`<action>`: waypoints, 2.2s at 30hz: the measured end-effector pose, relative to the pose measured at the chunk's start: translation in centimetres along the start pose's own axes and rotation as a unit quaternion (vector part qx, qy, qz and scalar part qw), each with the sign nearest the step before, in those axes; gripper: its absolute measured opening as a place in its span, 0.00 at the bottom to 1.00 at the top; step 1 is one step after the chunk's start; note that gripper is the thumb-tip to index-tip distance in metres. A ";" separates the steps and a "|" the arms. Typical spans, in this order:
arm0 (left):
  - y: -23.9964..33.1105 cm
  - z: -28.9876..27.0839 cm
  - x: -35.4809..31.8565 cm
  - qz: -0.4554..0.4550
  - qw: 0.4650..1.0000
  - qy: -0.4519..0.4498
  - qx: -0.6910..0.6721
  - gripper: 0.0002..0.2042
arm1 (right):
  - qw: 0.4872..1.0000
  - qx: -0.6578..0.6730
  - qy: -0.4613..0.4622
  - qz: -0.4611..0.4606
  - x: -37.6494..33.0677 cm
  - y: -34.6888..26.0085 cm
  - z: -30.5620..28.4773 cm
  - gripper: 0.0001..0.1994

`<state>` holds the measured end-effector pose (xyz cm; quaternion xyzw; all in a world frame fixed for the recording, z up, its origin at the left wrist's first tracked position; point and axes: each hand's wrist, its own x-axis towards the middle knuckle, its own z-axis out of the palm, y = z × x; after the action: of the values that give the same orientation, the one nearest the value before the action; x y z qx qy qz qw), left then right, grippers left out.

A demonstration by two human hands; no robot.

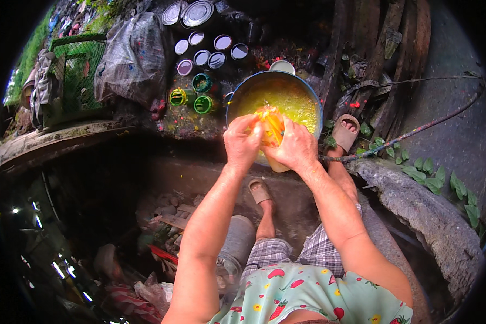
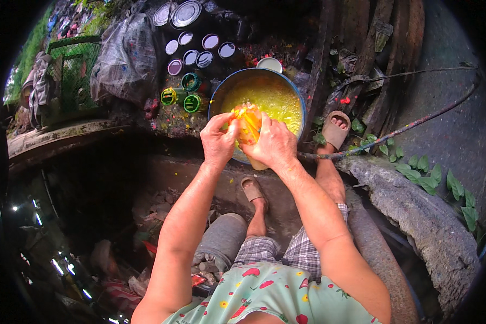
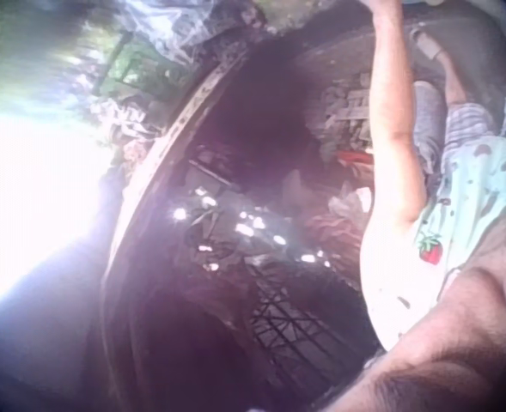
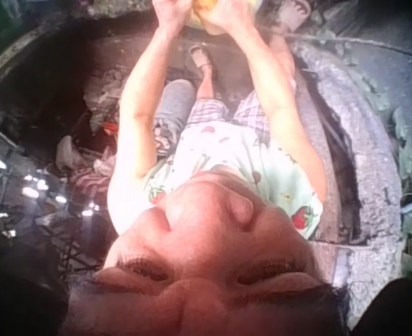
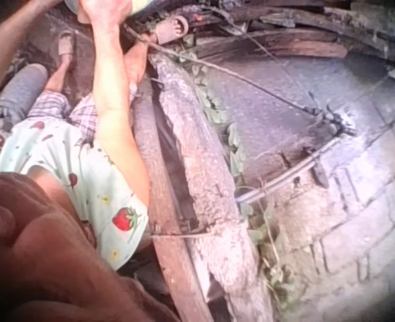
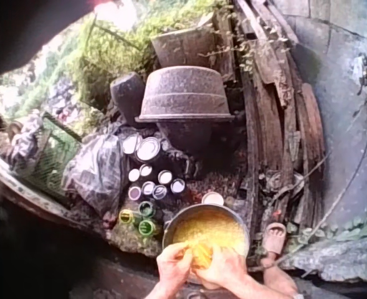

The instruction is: The person washes a plastic bag and an orange plastic container outdoors. They scrub the items in a bucket of soapy water, rinse them with a hose, and squeeze out excess water.

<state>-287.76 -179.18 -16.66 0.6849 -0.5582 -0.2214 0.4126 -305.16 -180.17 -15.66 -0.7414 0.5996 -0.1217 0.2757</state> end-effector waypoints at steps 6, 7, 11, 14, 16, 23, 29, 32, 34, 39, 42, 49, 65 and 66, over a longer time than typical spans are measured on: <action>0.9 2.4 0.0 -0.129 0.991 0.035 -0.021 0.07 | 1.000 -0.009 -0.010 0.018 0.0 0.2 0.4 0.50; 0.5 2.2 0.1 -0.128 0.991 0.036 -0.013 0.08 | 1.000 -0.007 -0.011 0.012 0.1 0.3 0.4 0.50; -2.2 1.3 -1.3 -0.076 0.994 0.077 -0.021 0.08 | 1.000 -0.015 0.009 -0.020 0.1 0.5 0.7 0.52; -4.2 1.2 -2.6 -0.148 0.984 0.083 -0.057 0.07 | 0.999 -0.026 0.005 -0.028 0.0 0.4 0.9 0.52; -5.1 0.9 -3.1 -0.179 0.982 0.055 -0.004 0.08 | 0.999 -0.025 0.006 -0.034 0.0 0.3 0.9 0.53; -5.8 -1.2 -1.6 -0.150 0.958 -0.063 0.238 0.09 | 0.999 0.001 0.002 -0.040 0.2 0.2 0.8 0.53; -5.0 -2.6 -0.4 -0.083 0.957 -0.050 0.274 0.15 | 0.998 0.046 0.006 -0.032 0.6 0.7 0.5 0.52; -3.1 -1.5 -0.9 0.015 0.995 0.036 0.094 0.22 | 0.998 0.054 0.018 -0.038 0.8 0.6 0.7 0.51; -1.5 0.7 -1.6 -0.066 0.996 0.033 -0.054 0.24 | 0.998 0.041 0.030 -0.048 0.9 0.3 1.0 0.50; -0.6 5.0 -0.4 -0.319 0.924 0.063 -0.200 0.25 | 0.995 0.027 0.067 -0.062 0.9 -0.1 1.8 0.47; -1.2 4.8 0.9 -0.369 0.857 0.082 -0.349 0.19 | 0.991 0.031 0.090 -0.097 1.1 0.3 1.6 0.49; -2.4 3.6 2.0 -0.418 0.725 0.040 -0.546 0.15 | 0.986 0.083 0.082 -0.117 1.4 0.9 0.8 0.54; -3.2 -1.4 7.1 -0.219 0.909 -0.224 -0.276 0.12 | 0.985 0.075 0.047 -0.151 1.6 1.2 -0.5 0.55; -2.9 -2.1 7.7 -0.092 0.953 -0.251 -0.141 0.12 | 0.985 0.074 0.045 -0.152 1.4 1.1 -0.3 0.55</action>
<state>-282.28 -185.72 -16.62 0.5906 -0.5416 -0.4997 0.3289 -305.86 -181.78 -16.19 -0.7953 0.4808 -0.2394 0.2811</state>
